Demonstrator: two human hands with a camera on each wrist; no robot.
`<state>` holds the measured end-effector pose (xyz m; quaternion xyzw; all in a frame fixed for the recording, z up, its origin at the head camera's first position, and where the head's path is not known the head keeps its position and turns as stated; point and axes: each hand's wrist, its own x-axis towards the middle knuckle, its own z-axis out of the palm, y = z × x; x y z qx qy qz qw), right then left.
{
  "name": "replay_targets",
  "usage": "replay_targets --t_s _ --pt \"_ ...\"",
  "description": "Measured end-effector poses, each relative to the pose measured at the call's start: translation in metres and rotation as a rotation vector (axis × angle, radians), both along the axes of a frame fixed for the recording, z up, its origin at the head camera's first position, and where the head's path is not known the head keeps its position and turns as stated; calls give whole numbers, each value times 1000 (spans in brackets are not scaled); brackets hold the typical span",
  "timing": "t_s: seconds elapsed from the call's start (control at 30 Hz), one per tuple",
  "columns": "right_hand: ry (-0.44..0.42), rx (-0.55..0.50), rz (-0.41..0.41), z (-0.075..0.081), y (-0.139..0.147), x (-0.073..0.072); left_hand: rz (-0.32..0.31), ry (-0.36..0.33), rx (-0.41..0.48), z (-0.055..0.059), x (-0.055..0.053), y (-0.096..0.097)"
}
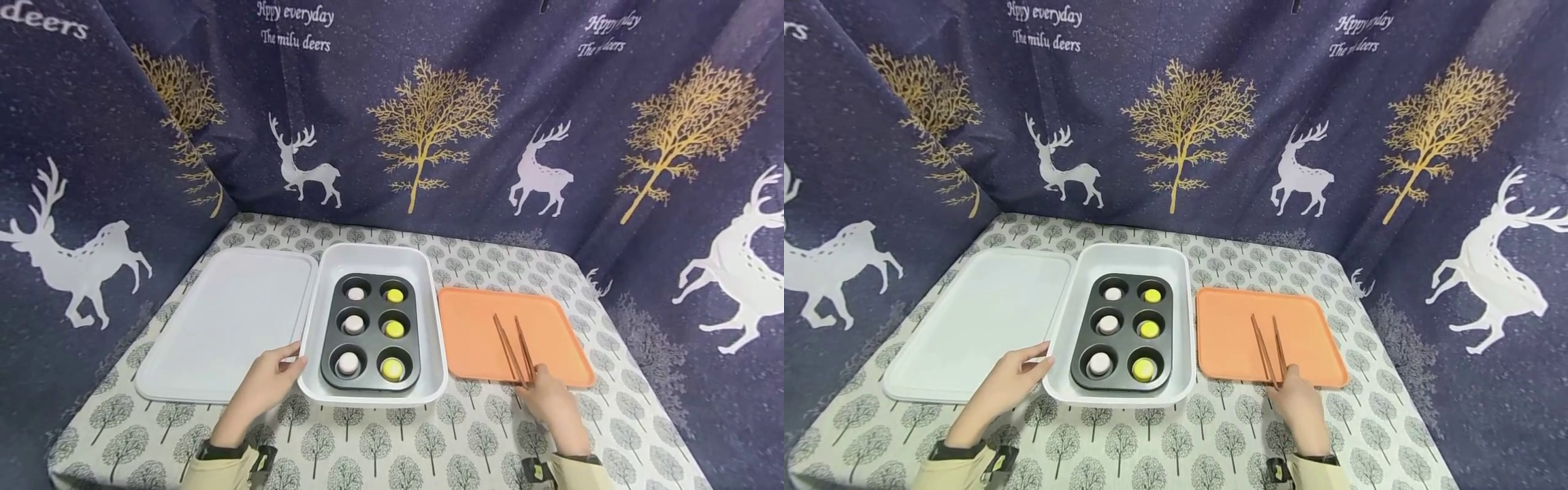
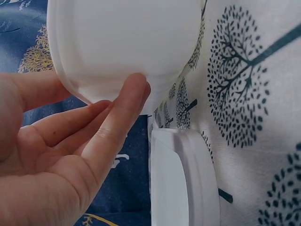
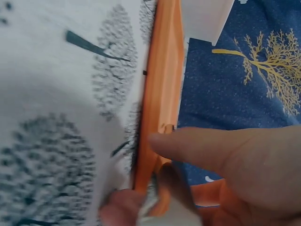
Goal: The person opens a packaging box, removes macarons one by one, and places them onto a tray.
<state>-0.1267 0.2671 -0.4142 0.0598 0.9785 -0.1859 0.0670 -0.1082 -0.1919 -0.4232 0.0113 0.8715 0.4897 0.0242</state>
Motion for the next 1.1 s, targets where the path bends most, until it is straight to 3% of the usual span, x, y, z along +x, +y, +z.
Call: replay_targets --t_s 0.2,0.43,0.57,0.83,1.1 --pt "28 -25 -57 -8 -1 7 7 8 -13 -1 0 0" --pt "177 -7 -61 -11 2 14 15 12 0 -2 -1 0" --pt "234 -19 -51 5 1 15 19 3 16 -3 -2 -2" --pt "442 19 30 49 -16 5 37 -8 39 -2 -2 -6" --pt "425 26 97 79 -36 -11 24 7 65 -4 -3 -5"
